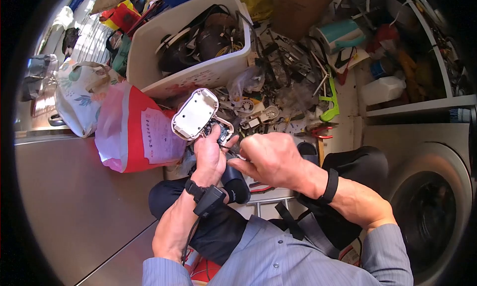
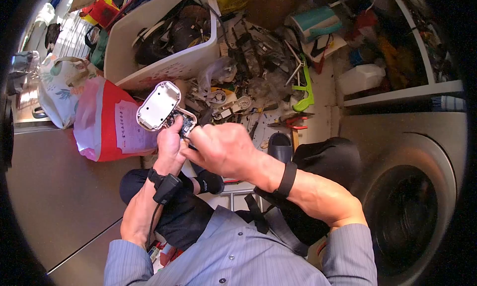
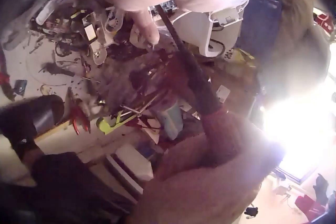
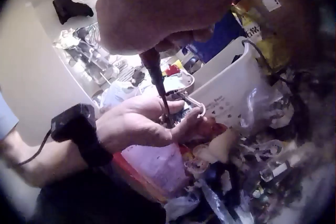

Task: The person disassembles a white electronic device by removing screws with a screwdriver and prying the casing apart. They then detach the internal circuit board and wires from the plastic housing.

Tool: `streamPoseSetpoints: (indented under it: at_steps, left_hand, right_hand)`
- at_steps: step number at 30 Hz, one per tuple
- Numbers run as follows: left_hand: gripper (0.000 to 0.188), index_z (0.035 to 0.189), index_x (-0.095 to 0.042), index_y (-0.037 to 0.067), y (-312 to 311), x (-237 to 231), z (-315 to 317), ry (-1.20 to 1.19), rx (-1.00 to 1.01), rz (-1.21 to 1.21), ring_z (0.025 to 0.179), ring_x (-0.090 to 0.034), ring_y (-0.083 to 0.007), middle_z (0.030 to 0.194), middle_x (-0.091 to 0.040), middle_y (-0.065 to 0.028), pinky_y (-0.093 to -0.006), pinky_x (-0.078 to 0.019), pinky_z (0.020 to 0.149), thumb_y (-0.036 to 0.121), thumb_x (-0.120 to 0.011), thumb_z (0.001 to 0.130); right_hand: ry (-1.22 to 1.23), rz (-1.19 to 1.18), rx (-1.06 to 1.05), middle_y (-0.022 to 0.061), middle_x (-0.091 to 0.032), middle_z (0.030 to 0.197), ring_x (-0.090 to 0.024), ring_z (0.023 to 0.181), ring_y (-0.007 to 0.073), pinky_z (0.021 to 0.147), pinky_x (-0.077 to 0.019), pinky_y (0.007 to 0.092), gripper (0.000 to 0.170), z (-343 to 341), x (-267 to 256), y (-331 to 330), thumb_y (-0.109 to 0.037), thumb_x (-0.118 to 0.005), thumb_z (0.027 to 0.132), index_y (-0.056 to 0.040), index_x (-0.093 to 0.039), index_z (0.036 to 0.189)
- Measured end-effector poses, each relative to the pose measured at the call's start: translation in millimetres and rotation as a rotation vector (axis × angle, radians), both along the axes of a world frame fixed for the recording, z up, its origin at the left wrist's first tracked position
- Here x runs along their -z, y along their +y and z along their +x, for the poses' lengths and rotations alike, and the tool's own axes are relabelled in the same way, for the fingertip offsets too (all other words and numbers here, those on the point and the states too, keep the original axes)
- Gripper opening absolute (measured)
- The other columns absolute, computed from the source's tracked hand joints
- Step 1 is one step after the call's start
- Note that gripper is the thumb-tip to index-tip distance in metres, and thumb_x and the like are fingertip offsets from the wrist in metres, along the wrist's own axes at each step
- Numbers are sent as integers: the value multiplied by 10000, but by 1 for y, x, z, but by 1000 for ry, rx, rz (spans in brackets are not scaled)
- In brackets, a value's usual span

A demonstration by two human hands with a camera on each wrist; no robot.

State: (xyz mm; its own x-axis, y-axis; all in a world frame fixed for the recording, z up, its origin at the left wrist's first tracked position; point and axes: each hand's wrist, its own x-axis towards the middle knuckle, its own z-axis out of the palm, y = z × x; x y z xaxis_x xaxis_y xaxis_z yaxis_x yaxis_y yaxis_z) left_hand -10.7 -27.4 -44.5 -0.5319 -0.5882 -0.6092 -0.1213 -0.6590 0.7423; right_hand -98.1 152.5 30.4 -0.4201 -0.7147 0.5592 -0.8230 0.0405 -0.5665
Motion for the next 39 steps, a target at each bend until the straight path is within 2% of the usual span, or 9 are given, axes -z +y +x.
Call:
streamPoseSetpoints:
  at_steps: [4, 8, 13, 22, 25, 30, 33, 36, 39]
  left_hand:
    - [136, 1186, -617, 41, 1, 3, -8, 122, -27, -65, 845, -714, -240, 1055, -685, -86, -406, -652, 677, 49, -581, 1055]
    - [151, 1203, -603, 36, -12, 6, -10, 51, -62, 28, 854, -722, -262, 1060, -686, -95, -407, -648, 666, 44, -576, 1055]
    - [150, 1208, -585, 26, -11, -7, -9, 36, 1, -45, 906, -718, -286, 1085, -672, -125, -501, -687, 711, 67, -567, 1065]
    - [164, 1224, -578, 41, -6, -5, -11, 92, -67, -33, 884, -706, -253, 1081, -669, -106, -455, -664, 653, 41, -565, 1060]
    - [183, 1218, -612, 62, -24, 30, -1, 49, -47, 8, 851, -703, -238, 1040, -691, -94, -405, -546, 549, 15, -592, 1043]
    - [160, 1216, -602, 25, -20, -1, -2, 73, -47, 50, 893, -725, -295, 1064, -695, -123, -478, -652, 714, 56, -580, 1061]
    - [150, 1202, -626, 50, -6, -15, -11, 78, -81, -38, 920, -698, -252, 1076, -690, -80, -418, -595, 728, 76, -600, 1056]
    - [139, 1187, -635, 50, -2, -19, -13, 4, -98, -67, 931, -699, -252, 1073, -691, -82, -422, -592, 728, 70, -599, 1054]
    - [151, 1203, -612, 80, -8, -11, -10, 48, -38, 27, 870, -722, -247, 1052, -697, -85, -415, -616, 657, 61, -587, 1056]
  right_hand:
    - [-64, 4, 128, 54, -544, 571, -613, 476, 274, 436, -480, 395, 248, -7, 0, -10, -224, -686, 980, -92, -533, 834]
    - [26, -30, -100, 87, -568, 665, -634, 579, 301, 525, -503, 435, 221, -17, 9, -6, -190, -709, 915, -84, -527, 850]
    - [32, -83, -132, 100, -552, 722, -620, 627, 326, 573, -497, 442, 251, -17, 9, -7, -200, -751, 877, -77, -533, 861]
    - [-339, -10, 217, 135, -619, 628, -672, 567, 346, 487, -504, 432, 197, -16, 2, -16, -173, -733, 958, -41, -592, 916]
    - [-58, -56, -37, 118, -601, 705, -642, 613, 324, 547, -503, 429, 190, -9, -1, -15, -128, -767, 890, -69, -592, 934]
    - [-73, -177, -123, 129, -554, 729, -611, 674, 367, 617, -487, 489, 287, -16, 14, -12, -190, -785, 863, -66, -529, 898]
    - [-204, -192, 74, 133, -595, 775, -629, 673, 352, 597, -506, 442, 282, -20, 13, -16, -209, -820, 890, -50, -594, 950]
    - [-251, 23, 109, 144, -592, 757, -643, 670, 354, 598, -511, 444, 284, -16, 7, -9, -201, -807, 902, -37, -578, 942]
    - [-279, -40, 123, 142, -590, 741, -649, 661, 351, 594, -511, 442, 260, -16, 1, -18, -170, -787, 902, -33, -569, 939]
